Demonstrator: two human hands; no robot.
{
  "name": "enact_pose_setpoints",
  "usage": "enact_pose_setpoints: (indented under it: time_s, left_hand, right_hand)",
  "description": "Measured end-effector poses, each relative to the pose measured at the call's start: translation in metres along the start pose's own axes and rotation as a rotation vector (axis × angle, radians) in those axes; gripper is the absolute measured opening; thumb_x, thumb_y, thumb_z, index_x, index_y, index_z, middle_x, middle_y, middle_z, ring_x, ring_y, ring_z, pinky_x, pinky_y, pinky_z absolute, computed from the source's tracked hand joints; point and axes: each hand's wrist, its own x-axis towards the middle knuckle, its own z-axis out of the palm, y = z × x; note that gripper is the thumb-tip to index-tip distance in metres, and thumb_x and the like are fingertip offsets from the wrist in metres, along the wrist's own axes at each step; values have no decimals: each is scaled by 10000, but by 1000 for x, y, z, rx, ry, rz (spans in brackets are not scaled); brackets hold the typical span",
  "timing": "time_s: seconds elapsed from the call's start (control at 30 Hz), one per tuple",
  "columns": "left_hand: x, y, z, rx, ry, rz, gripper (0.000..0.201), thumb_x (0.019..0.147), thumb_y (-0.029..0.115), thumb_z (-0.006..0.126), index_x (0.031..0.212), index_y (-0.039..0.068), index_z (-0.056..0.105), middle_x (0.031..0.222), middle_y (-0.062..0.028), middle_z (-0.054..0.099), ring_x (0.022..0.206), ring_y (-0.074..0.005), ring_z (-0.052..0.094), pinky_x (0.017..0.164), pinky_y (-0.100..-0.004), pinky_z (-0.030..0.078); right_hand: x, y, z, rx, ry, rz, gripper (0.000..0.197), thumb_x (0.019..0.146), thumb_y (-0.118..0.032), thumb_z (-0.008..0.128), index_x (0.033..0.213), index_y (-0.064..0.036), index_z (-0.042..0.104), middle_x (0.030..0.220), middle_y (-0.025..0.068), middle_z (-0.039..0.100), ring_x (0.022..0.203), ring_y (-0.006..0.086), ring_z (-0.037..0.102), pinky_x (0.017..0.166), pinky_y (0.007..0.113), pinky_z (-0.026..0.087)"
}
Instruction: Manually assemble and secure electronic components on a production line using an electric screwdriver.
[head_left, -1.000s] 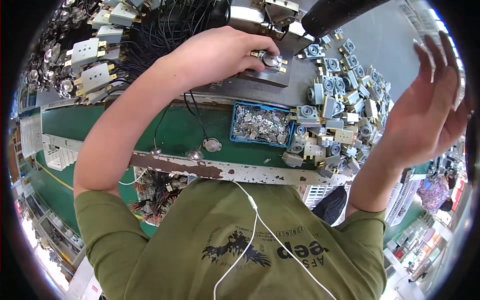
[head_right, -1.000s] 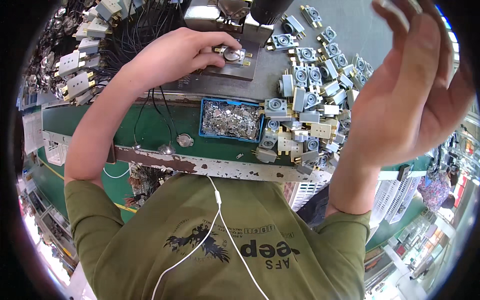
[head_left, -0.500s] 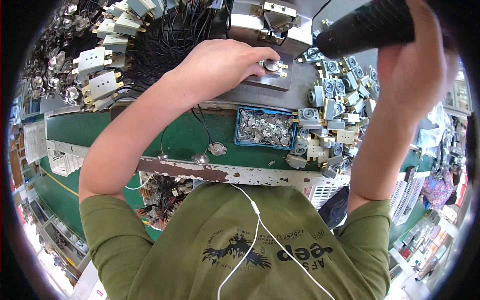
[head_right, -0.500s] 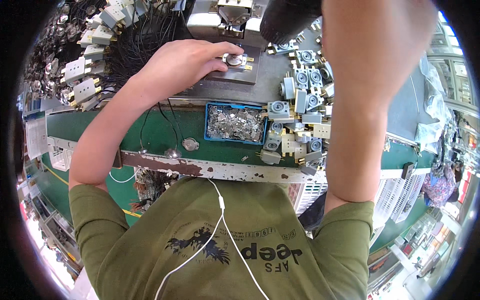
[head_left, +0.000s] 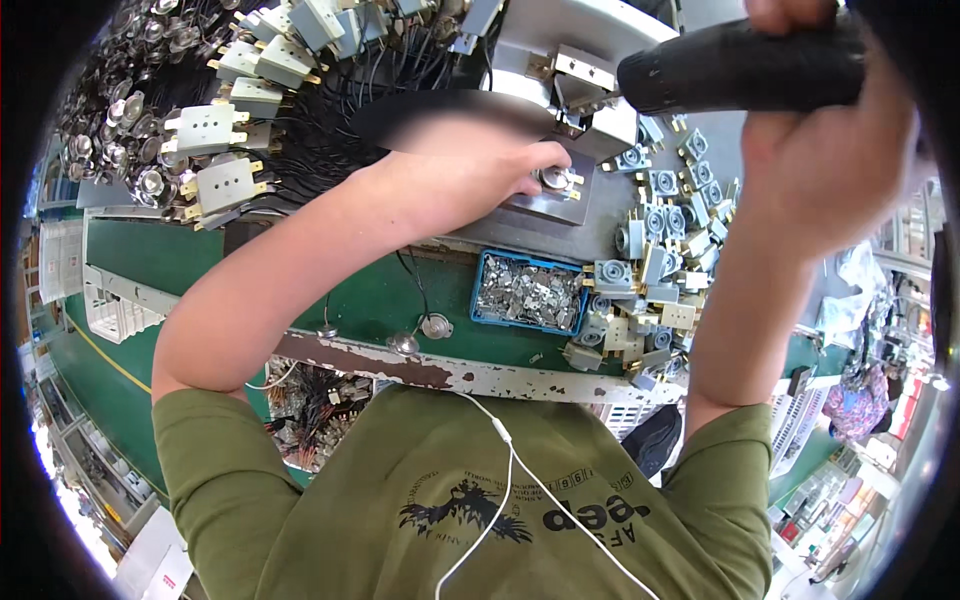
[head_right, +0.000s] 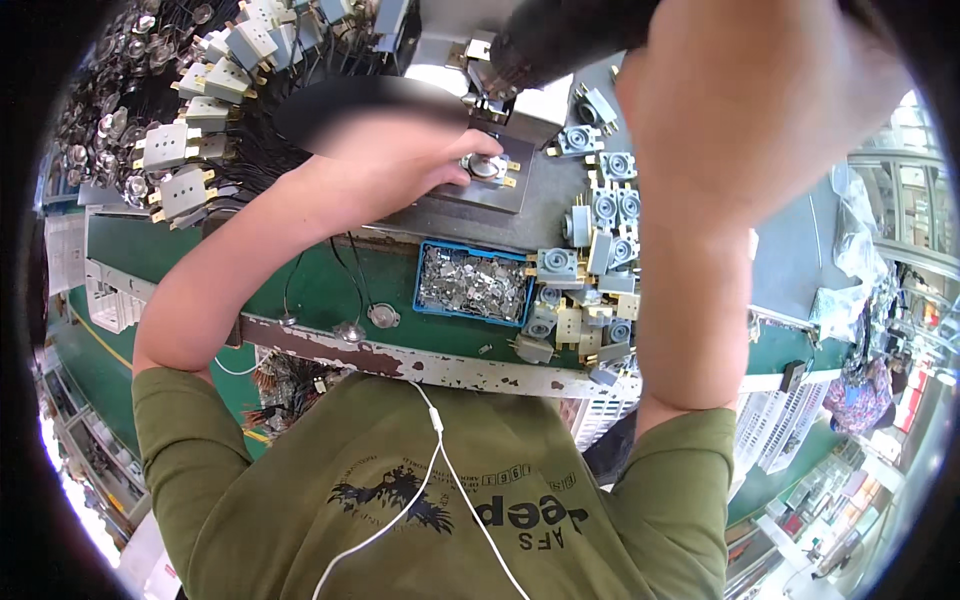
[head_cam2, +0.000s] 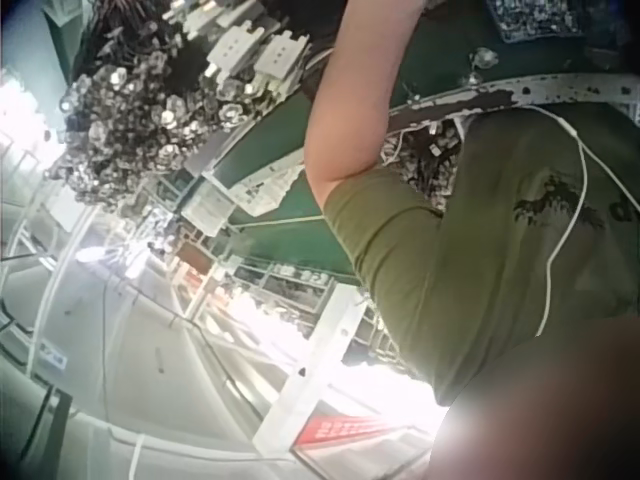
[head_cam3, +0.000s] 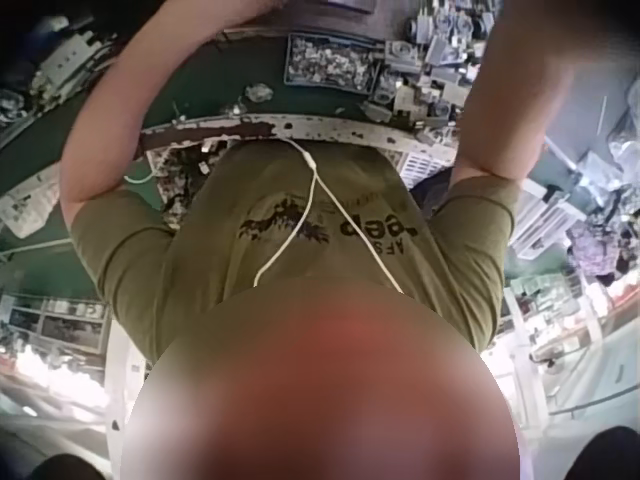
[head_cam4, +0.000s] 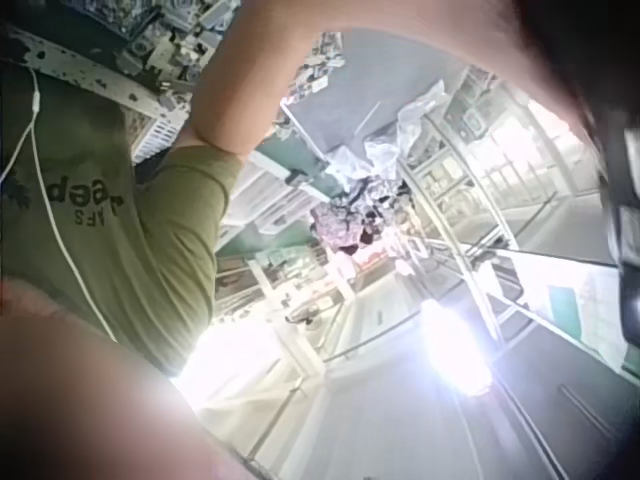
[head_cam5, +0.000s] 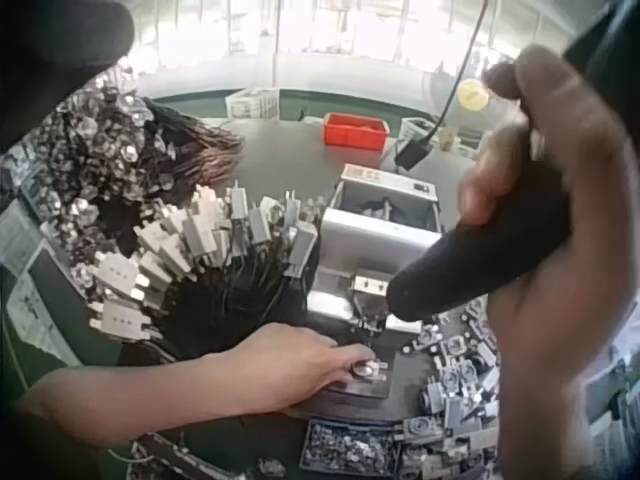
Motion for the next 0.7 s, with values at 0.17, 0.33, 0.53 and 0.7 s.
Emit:
enact_pose_setpoints:
  time_s: [0.17, 0.33, 0.53, 0.7]
  left_hand:
    - [-1, -5, 4, 0, -44, -15, 335, 949, 169, 601, 1281, 203, 627, 970, -45, 764, 915, -267, 747, 732, -426, 584]
    - [-1, -7, 6, -28, -21, -4, 320, 952, 174, 591, 1270, 198, 627, 962, -40, 763, 927, -266, 745, 742, -426, 582]
    - [2, -9, 10, -26, -9, -8, 322, 954, 253, 642, 1271, 200, 653, 921, -73, 733, 895, -309, 719, 723, -445, 566]
    - [1, -9, 7, -38, -18, 4, 317, 956, 209, 602, 1270, 199, 637, 945, -50, 749, 909, -291, 731, 733, -437, 573]
  right_hand:
    - [-14, -11, 23, 7, 115, 164, 262, 968, -215, 732, 1063, 21, 671, 823, 103, 657, 657, 138, 615, 565, 259, 490]
    - [-25, -22, 31, -86, 323, 486, 232, 968, -170, 732, 1036, 37, 654, 685, 72, 628, 525, 134, 581, 505, 264, 473]
    - [-25, -20, 29, -56, 288, 519, 207, 961, -140, 734, 1032, 33, 645, 711, 83, 640, 524, 139, 585, 499, 275, 481]
    - [-29, -19, 31, -81, 278, 506, 197, 962, -125, 727, 1034, 34, 635, 730, 84, 641, 540, 140, 589, 512, 274, 488]
